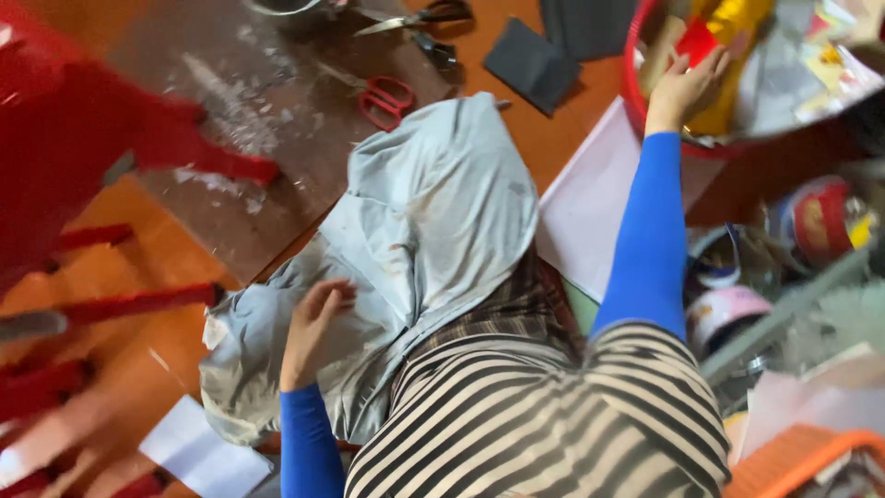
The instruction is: The recorder is applying colored paper and glue to a horse-shaped model, likely as part of a traditional craft.
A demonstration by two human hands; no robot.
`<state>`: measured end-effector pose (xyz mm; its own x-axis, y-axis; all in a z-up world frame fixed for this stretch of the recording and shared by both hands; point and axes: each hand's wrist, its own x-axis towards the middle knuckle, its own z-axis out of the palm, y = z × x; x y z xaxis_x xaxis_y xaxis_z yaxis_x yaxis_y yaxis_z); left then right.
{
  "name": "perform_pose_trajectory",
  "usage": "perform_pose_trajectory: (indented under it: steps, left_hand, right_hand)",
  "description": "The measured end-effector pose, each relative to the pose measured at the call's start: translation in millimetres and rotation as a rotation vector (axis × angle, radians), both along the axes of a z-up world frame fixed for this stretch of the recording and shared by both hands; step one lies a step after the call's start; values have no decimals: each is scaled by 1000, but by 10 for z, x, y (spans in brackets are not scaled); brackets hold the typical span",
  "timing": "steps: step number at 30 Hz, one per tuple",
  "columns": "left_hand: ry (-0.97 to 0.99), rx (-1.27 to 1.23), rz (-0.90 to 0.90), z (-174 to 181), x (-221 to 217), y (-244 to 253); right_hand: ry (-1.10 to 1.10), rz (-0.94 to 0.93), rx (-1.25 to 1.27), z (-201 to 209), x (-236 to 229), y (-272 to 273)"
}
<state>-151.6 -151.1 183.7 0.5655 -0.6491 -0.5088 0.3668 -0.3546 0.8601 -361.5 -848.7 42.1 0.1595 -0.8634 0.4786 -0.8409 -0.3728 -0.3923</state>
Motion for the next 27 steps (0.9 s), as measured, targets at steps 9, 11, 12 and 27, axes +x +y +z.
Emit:
perform_pose_trajectory:
  steps: [9, 11, 12, 27]
  left_hand:
    - [538, -690, 339, -181, 443, -557]
    - [565, -765, 419, -184, 470, -394]
    - [518, -718, 446, -250, 460, -278]
    - [126, -375, 874, -377, -98, 464]
  right_hand:
    - [-85, 1946, 414, 1493, 1810, 4040]
    - [-42, 2223, 460, 1402, 1862, 4442]
    - [0, 2285, 492, 1400, 1893, 4551]
    - [579, 1133, -235, -34, 5053, 2142]
